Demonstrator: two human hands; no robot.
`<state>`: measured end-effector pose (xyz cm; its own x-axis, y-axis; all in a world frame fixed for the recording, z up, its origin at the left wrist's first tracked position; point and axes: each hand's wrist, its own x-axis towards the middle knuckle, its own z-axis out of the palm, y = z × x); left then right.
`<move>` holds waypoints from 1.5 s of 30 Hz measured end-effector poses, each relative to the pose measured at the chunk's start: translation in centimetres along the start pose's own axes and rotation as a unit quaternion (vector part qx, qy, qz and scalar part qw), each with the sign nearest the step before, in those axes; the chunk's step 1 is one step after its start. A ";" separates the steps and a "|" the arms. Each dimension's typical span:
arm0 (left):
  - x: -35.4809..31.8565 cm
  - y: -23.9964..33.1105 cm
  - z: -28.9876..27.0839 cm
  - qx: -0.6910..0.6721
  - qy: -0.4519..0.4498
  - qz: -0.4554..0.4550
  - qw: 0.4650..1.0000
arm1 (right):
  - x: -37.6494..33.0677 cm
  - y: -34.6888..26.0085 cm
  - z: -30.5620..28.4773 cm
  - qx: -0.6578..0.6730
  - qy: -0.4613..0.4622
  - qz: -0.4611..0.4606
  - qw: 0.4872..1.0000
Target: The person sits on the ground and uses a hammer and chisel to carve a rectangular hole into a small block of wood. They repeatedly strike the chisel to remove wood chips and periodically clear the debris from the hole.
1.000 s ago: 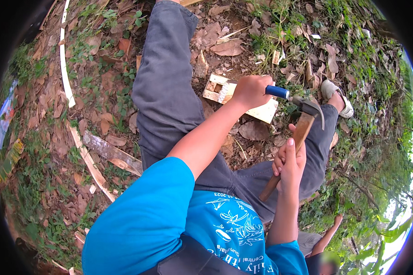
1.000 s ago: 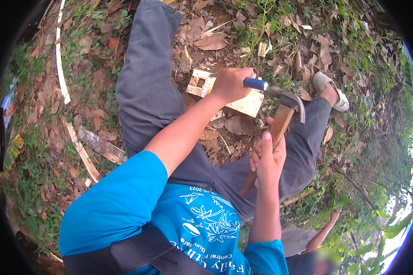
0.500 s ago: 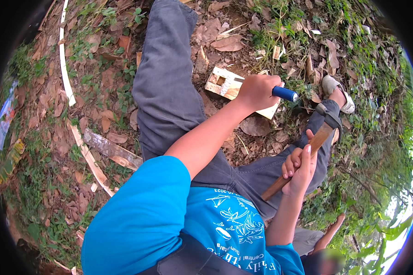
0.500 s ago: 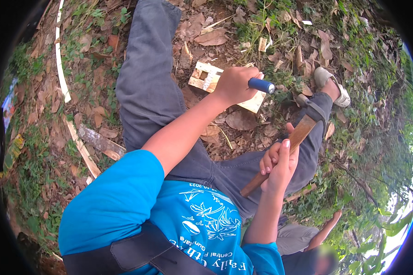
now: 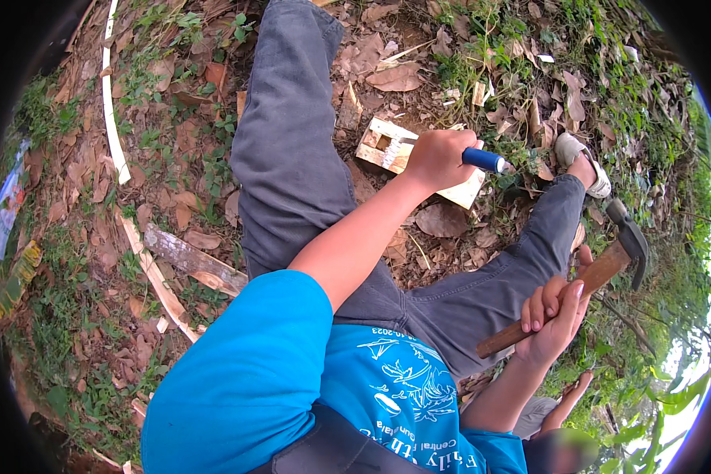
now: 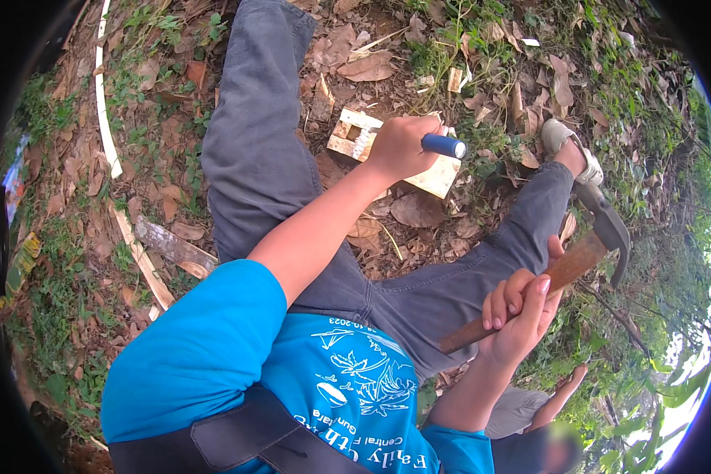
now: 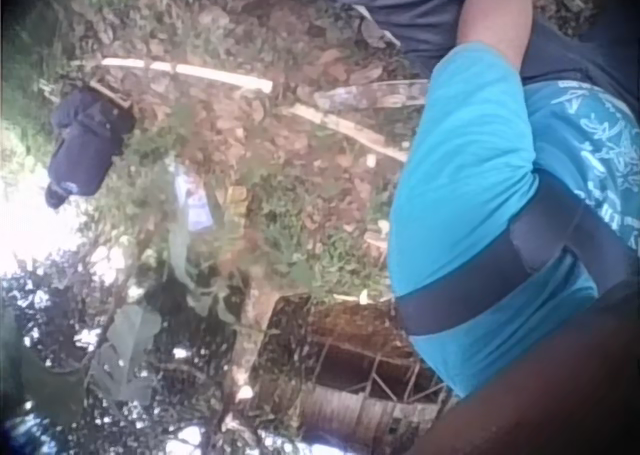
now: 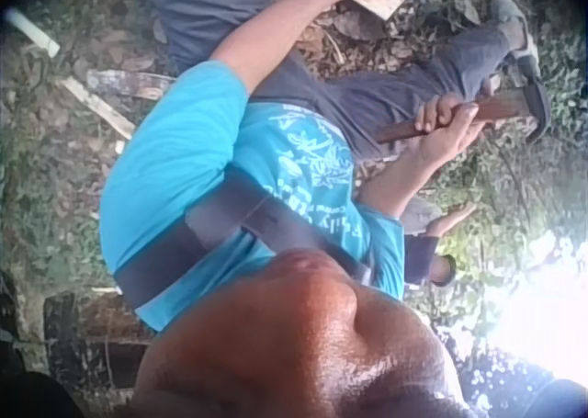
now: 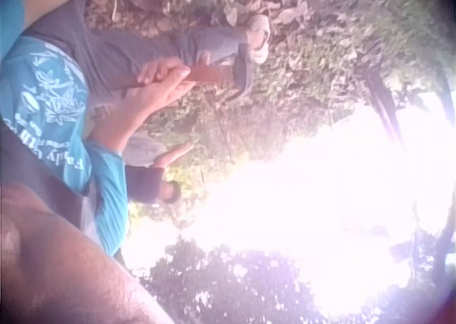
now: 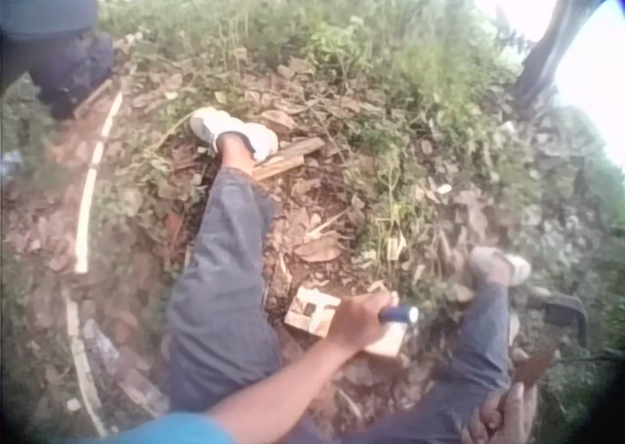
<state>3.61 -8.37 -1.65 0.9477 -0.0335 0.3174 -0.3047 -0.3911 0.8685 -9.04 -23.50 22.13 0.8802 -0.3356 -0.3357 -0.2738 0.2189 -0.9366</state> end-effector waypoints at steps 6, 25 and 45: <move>0.3 1.1 -0.1 -0.016 0.026 -0.010 0.999 | 0.0 -1.7 -0.2 0.028 0.001 -0.057 0.998; 0.5 0.2 -0.4 -0.035 0.040 -0.031 0.998 | 0.1 -1.0 0.4 0.030 -0.016 -0.033 0.999; 0.9 0.5 -1.0 -0.045 0.044 -0.031 0.997 | -0.6 1.0 3.8 0.056 -0.014 -0.113 0.992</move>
<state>4.20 -7.69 -0.59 0.9543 0.0717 0.2901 -0.2559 -0.3054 0.9172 -8.40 -19.57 21.78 0.9253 -0.3620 -0.1131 -0.0238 0.2421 -0.9700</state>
